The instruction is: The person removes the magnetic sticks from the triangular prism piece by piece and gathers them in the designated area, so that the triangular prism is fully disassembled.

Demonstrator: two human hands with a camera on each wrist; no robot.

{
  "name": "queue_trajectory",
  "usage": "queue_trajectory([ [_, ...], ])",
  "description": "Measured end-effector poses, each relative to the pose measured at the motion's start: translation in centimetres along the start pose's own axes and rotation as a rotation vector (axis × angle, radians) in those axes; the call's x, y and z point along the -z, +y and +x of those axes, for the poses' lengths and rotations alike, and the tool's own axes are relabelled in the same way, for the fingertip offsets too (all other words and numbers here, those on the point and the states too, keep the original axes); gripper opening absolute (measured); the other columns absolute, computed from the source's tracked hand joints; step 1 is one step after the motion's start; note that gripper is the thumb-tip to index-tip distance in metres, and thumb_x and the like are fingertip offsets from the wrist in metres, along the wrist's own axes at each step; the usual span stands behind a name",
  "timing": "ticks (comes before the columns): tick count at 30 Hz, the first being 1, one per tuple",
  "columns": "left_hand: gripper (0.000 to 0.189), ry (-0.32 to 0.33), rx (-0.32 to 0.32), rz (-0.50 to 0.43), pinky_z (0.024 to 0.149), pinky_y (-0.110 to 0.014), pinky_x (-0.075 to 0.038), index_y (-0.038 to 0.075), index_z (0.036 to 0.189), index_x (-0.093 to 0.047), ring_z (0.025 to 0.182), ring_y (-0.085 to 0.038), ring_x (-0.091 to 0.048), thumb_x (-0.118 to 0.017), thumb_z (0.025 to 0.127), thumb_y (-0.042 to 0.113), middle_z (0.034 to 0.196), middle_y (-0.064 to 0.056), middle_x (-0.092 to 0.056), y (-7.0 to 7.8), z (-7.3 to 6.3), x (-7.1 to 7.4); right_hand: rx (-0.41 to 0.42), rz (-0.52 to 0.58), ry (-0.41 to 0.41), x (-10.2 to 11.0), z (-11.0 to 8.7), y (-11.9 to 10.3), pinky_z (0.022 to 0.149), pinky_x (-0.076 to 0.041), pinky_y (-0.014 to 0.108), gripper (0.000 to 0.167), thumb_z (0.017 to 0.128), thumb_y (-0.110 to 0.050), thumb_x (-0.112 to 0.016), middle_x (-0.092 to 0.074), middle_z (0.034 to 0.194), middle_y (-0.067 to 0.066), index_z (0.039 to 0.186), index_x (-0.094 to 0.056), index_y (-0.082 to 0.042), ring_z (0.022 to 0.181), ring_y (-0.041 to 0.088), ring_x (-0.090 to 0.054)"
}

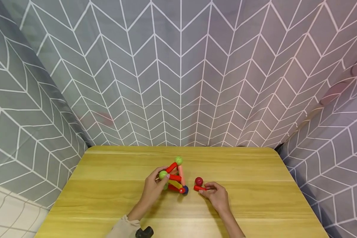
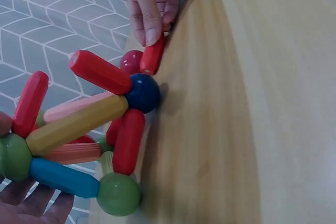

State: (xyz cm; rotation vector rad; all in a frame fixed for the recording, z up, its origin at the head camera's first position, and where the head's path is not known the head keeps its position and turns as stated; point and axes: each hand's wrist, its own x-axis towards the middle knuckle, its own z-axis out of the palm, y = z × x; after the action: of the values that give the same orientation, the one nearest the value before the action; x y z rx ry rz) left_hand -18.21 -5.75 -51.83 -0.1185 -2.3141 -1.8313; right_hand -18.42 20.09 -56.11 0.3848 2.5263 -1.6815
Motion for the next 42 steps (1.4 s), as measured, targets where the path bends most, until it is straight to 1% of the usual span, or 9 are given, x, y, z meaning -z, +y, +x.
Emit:
queue_trajectory([
  [7,0.026,0.014,0.041,0.006,0.093,-0.034,-0.059,0.006,0.12,-0.067,0.111,-0.026,-0.065,-0.063,0.094,0.006,0.124,-0.016,-0.069,0.3,0.4,0.5,0.039,0.039,0.05,0.1,-0.2,0.0,0.06,-0.056,0.021,0.035,0.081,-0.016,-0.084,-0.073,0.095,0.012,0.108,-0.071,0.001,0.069,0.009,-0.066],
  [14,0.025,-0.008,0.093,0.041,0.064,-0.016,-0.049,0.007,0.117,-0.067,0.084,-0.013,-0.058,-0.057,0.094,0.005,0.112,-0.016,-0.069,0.6,0.6,1.1,0.104,0.08,0.119,0.3,-0.3,-0.9,0.064,-0.055,0.019,0.029,0.084,-0.016,-0.082,-0.073,0.099,0.013,0.107,-0.073,-0.002,0.075,0.004,-0.065],
  [17,0.025,-0.03,0.113,0.044,0.058,-0.015,-0.043,0.008,0.115,-0.067,0.072,-0.009,-0.052,-0.056,0.093,0.005,0.104,-0.015,-0.067,0.6,0.6,1.4,0.118,0.104,0.095,0.2,-0.6,-1.9,0.072,-0.055,0.017,0.038,0.082,-0.026,-0.084,-0.074,0.107,0.014,0.11,-0.072,-0.003,0.084,0.002,-0.066],
  [19,0.024,-0.047,0.119,0.029,0.058,-0.015,-0.042,0.009,0.114,-0.067,0.072,-0.009,-0.051,-0.057,0.094,0.005,0.105,-0.015,-0.067,0.6,0.6,1.6,0.123,0.137,0.071,0.0,-0.8,-2.8,0.073,-0.055,0.017,0.043,0.08,-0.028,-0.085,-0.074,0.111,0.015,0.113,-0.072,-0.003,0.087,0.002,-0.067],
  [22,0.023,-0.083,0.109,0.01,0.058,-0.014,-0.042,0.008,0.115,-0.067,0.071,-0.007,-0.05,-0.058,0.094,0.006,0.107,-0.015,-0.067,0.4,0.7,1.9,0.162,0.184,0.024,-0.4,-1.2,-4.0,0.077,-0.057,0.016,0.045,0.081,-0.022,-0.085,-0.073,0.115,0.018,0.118,-0.069,0.0,0.091,0.003,-0.069],
  [27,0.022,-0.14,0.104,0.012,0.054,-0.015,-0.039,0.01,0.115,-0.067,0.062,-0.005,-0.046,-0.058,0.095,0.007,0.1,-0.015,-0.065,0.1,0.8,2.3,0.254,0.244,-0.044,-1.6,-1.3,-5.3,0.086,-0.056,0.014,0.046,0.081,-0.007,-0.082,-0.067,0.122,0.027,0.122,-0.065,0.004,0.103,0.016,-0.07],
  [35,0.022,-0.211,0.112,0.006,0.056,-0.016,-0.04,0.011,0.116,-0.067,0.069,-0.009,-0.049,-0.058,0.096,0.008,0.105,-0.015,-0.066,0.1,1.0,2.8,0.319,0.228,-0.113,-2.9,-1.2,-6.8,0.09,-0.056,0.017,0.048,0.081,-0.006,-0.082,-0.067,0.126,0.021,0.125,-0.065,0.001,0.111,0.029,-0.068],
  [39,0.023,-0.241,0.094,0.012,0.063,-0.016,-0.043,0.011,0.117,-0.066,0.075,-0.009,-0.052,-0.057,0.096,0.008,0.111,-0.014,-0.067,0.0,0.9,2.9,0.366,0.229,-0.149,-3.2,-0.9,-7.3,0.088,-0.058,0.02,0.045,0.08,-0.003,-0.082,-0.068,0.123,0.021,0.123,-0.067,0.001,0.106,0.02,-0.07],
  [42,0.025,-0.244,0.083,-0.009,0.076,-0.015,-0.049,0.008,0.121,-0.064,0.093,-0.01,-0.058,-0.058,0.097,0.009,0.121,-0.014,-0.065,-0.3,0.7,3.0,0.403,0.222,-0.2,-3.4,-0.8,-7.6,0.087,-0.059,0.022,0.045,0.08,-0.003,-0.082,-0.068,0.122,0.024,0.122,-0.067,0.002,0.103,0.013,-0.069],
])
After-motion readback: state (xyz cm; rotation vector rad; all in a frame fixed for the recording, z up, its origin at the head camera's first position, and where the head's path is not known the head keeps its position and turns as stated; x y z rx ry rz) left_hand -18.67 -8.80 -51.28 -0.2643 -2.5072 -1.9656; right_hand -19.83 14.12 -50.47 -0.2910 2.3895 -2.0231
